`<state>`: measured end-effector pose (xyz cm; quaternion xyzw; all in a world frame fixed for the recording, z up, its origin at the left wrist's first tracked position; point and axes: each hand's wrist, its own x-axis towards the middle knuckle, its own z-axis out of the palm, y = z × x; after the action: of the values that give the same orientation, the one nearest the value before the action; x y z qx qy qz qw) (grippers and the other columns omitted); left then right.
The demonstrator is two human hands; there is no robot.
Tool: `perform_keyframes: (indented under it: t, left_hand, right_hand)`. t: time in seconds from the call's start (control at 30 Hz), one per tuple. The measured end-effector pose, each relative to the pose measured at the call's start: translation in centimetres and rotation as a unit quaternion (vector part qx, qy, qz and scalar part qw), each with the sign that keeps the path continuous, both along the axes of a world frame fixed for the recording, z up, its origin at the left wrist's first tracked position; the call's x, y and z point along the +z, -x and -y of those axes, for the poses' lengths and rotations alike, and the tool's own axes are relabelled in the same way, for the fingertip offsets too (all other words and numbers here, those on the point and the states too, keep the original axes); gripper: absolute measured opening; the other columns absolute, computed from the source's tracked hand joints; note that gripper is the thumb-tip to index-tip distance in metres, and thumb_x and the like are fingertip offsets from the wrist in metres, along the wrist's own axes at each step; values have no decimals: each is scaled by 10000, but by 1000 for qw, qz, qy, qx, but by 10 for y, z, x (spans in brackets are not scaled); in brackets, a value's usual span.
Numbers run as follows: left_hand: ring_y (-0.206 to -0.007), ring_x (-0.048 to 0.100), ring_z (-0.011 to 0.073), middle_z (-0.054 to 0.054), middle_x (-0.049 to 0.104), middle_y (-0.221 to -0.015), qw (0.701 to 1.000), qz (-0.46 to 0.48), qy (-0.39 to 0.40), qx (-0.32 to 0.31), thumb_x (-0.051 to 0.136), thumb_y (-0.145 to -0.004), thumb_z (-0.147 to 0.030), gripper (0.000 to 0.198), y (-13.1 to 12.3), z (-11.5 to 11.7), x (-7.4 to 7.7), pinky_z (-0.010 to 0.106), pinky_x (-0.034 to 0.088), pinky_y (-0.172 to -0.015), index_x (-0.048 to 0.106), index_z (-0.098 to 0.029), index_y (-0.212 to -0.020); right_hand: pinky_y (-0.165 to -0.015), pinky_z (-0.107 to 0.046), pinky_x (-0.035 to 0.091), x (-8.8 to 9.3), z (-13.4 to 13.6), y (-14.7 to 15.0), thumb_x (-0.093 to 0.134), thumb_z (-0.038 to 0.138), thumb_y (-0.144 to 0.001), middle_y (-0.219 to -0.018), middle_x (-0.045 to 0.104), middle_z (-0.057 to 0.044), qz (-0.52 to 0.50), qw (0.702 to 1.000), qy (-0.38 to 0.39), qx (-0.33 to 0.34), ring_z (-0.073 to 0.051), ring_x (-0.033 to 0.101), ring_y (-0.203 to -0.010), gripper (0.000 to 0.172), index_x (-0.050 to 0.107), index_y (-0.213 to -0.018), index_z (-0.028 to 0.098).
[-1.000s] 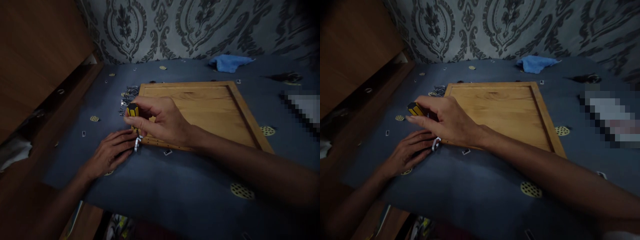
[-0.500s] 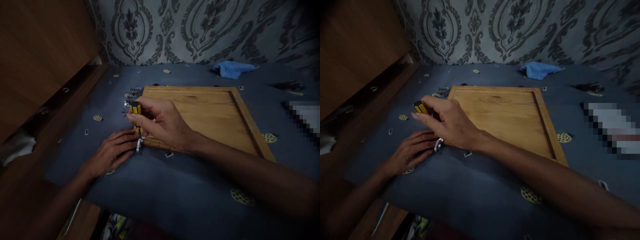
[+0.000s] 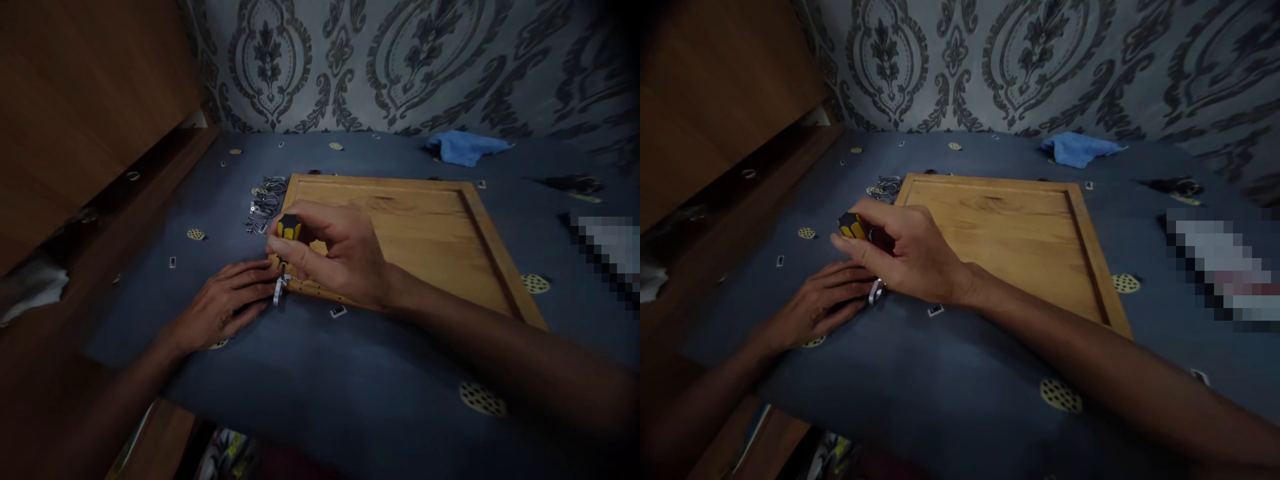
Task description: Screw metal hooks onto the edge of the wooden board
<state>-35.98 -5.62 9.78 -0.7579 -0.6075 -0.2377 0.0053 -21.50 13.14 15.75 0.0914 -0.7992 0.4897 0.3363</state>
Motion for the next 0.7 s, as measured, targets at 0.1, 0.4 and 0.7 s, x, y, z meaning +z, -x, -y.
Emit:
perform_keyframes:
  t: [0.1,0.4,0.7]
  left_hand:
    - [-1390,630,267,96,733,-1386,1000,1,-6,-7,545,-1085,-232,291,0,0,0,454,564,-1129,679,-212,-1343]
    - [-1386,631,266,87,727,-1409,1000,0,-9,0,534,-1090,-225,272,1,1,-4,451,557,-1112,682,-223,-1318]
    - [-1382,630,303,-44,656,-1513,1000,6,-14,-7,520,-1065,-333,449,17,8,-19,467,558,-1117,569,-414,-1504]
  right_hand:
    - [-510,-230,408,11,1,-4,636,521,-1026,-760,586,24,-1,998,66,-6,-73,478,-583,414,512,-786,208]
    - [-460,-227,438,-17,-10,3,673,550,-995,-709,567,51,1,994,105,-22,-73,549,-495,402,509,-841,216]
    - [-614,-217,501,-30,10,-23,544,523,-1068,-685,546,43,102,982,99,-125,-101,589,-639,401,464,-804,232]
